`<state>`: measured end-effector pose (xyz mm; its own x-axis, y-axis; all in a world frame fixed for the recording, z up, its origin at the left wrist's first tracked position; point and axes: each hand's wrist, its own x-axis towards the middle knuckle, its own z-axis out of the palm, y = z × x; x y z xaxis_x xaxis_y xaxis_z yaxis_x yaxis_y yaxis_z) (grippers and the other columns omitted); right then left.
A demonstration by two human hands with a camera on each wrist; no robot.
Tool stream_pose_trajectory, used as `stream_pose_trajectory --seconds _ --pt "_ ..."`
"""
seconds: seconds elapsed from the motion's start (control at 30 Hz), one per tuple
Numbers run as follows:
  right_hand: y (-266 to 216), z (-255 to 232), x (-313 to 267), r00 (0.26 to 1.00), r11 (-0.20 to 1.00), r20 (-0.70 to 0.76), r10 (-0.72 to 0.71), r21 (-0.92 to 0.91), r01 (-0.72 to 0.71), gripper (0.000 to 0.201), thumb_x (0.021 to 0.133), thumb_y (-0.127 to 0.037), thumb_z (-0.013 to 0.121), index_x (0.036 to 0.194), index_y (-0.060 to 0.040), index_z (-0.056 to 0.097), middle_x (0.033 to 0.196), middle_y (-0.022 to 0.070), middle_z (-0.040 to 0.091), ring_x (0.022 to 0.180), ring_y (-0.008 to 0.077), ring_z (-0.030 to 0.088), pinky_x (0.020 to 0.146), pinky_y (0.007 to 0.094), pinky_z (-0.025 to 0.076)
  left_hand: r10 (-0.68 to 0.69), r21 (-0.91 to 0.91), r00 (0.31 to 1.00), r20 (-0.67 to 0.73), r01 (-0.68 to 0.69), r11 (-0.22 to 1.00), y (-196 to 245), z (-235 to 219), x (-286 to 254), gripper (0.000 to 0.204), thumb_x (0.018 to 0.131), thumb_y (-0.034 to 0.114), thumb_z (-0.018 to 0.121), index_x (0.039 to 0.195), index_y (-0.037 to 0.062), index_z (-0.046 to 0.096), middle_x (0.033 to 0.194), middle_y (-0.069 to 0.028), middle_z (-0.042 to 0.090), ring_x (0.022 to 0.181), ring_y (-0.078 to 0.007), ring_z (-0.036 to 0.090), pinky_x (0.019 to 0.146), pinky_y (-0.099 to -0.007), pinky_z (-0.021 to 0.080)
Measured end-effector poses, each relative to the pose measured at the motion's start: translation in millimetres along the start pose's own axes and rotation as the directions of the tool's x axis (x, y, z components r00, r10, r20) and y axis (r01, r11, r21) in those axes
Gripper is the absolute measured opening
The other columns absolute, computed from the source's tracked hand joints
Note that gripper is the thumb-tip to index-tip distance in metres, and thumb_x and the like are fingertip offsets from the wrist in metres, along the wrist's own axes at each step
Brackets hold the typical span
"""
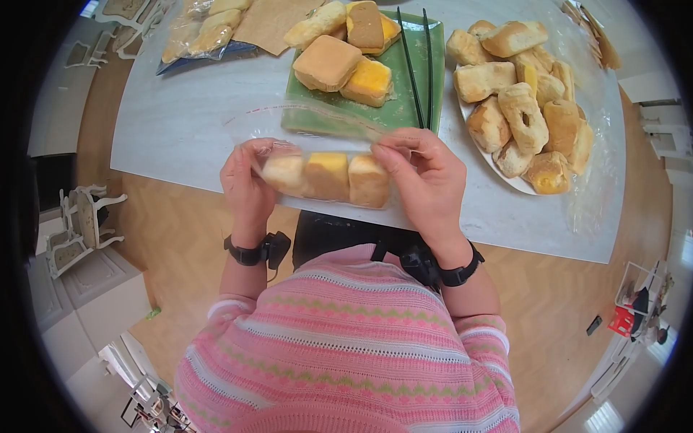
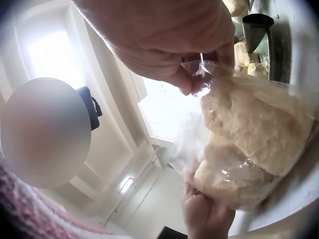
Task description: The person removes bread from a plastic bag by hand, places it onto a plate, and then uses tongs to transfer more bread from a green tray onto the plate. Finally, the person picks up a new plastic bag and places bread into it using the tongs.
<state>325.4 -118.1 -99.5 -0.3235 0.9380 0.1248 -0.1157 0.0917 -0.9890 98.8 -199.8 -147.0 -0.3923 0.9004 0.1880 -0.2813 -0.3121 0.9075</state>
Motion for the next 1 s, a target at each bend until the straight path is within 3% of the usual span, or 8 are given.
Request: stream_pose_trajectory --seconds 0.13,0.2,0.23,0.3,0.43,0.6,0.7,1.0 --pt "2 -3 2 1.0 1.0 -0.013 -0.005 -0.006 0.005 0.01 0.086 0.004 0.067 0.096 0.0026 0.066 0.094 0.0047 0.066 0.085 0.0091 0.06 0.078 0.0228 0.048 0.074 0.074 0.994 0.081 -0.08 0.994 8 -5 6 0.033 0.098 0.024 0.051 0.11 -0.0054 0.06 0.099 -0.0178 0.066 0.093 -0.0313 0.067 0.085 -0.0419 0.054" --pt "3 -3 2 1.0 1.0 -0.011 -0.005 -0.016 0.005 0.01 0.086 0.003 0.067 0.096 0.0026 0.067 0.093 0.0045 0.066 0.084 0.0089 0.06 0.077 0.0229 0.048 0.092 -0.012 0.982 0.165 -0.091 0.996 22 0 15 0.038 0.083 0.013 0.071 0.113 -0.0084 0.06 0.101 -0.0173 0.068 0.097 -0.0276 0.067 0.09 -0.0389 0.051" --pt "2 -2 2 1.0 1.0 -0.009 -0.009 -0.013 0.009 0.01 0.087 0.003 0.067 0.097 0.0029 0.067 0.094 0.0053 0.066 0.085 0.0096 0.061 0.078 0.0233 0.048 0.091 -0.011 0.982 0.165 -0.09 0.996 21 -4 16 0.038 0.083 0.013 0.071 0.113 -0.0084 0.06 0.101 -0.0173 0.068 0.097 -0.0276 0.067 0.09 -0.0389 0.051" --pt "-1 -3 4 1.0 1.0 -0.008 -0.012 -0.013 0.011 0.011 0.087 0.003 0.066 0.098 0.0032 0.066 0.094 0.0061 0.067 0.086 0.0104 0.062 0.079 0.0237 0.049 0.12 0.172 0.969 0.215 -0.158 0.972 18 -15 19 0.031 0.082 0.004 0.072 0.109 -0.006 0.064 0.097 -0.0165 0.069 0.093 -0.0258 0.068 0.084 -0.0359 0.053" --pt "-1 -8 6 0.999 1.0 0.033 0.004 0.004 -0.004 0.012 0.089 0.004 0.063 0.1 0.0044 0.065 0.097 0.0091 0.068 0.09 0.0135 0.065 0.083 0.0256 0.05 0.066 0.314 0.984 0.163 -0.115 0.942 21 -15 24 0.018 0.086 0.001 0.068 0.104 -0.0046 0.066 0.092 -0.0142 0.07 0.087 -0.0224 0.069 0.078 -0.032 0.054" --pt "-1 -14 6 0.999 0.999 0.041 0.018 0.042 -0.02 0.01 0.09 0.003 0.061 0.099 0.0045 0.066 0.098 0.0109 0.068 0.091 0.0153 0.065 0.083 0.0259 0.05 0.037 0.139 0.999 0.039 -0.042 0.989 21 -6 22 0.008 0.09 0.0 0.063 0.094 -0.004 0.068 0.089 -0.0122 0.07 0.082 -0.0181 0.068 0.075 -0.0286 0.053" --pt "0 -21 6 0.997 0.991 0.068 -0.026 -0.13 0.034 0.009 0.09 0.003 0.059 0.095 0.0044 0.067 0.1 0.0127 0.069 0.092 0.0171 0.065 0.083 0.0267 0.05 0.099 0.197 0.994 0.039 -0.105 0.975 11 -24 20 0.011 0.09 -0.005 0.058 0.096 -0.0035 0.067 0.089 -0.0127 0.07 0.083 -0.0178 0.067 0.076 -0.0283 0.053" --pt "3 -31 9 0.982 0.999 0.184 -0.032 0.026 0.028 0.022 0.074 0.012 0.044 0.08 0.0038 0.064 0.101 0.0183 0.067 0.095 0.022 0.064 0.086 0.0301 0.048 0.016 -0.087 0.999 0.043 -0.012 0.996 -5 -39 19 0.012 0.086 -0.009 0.049 0.087 -0.0037 0.059 0.086 -0.0103 0.066 0.079 -0.0166 0.064 0.077 -0.0293 0.052"
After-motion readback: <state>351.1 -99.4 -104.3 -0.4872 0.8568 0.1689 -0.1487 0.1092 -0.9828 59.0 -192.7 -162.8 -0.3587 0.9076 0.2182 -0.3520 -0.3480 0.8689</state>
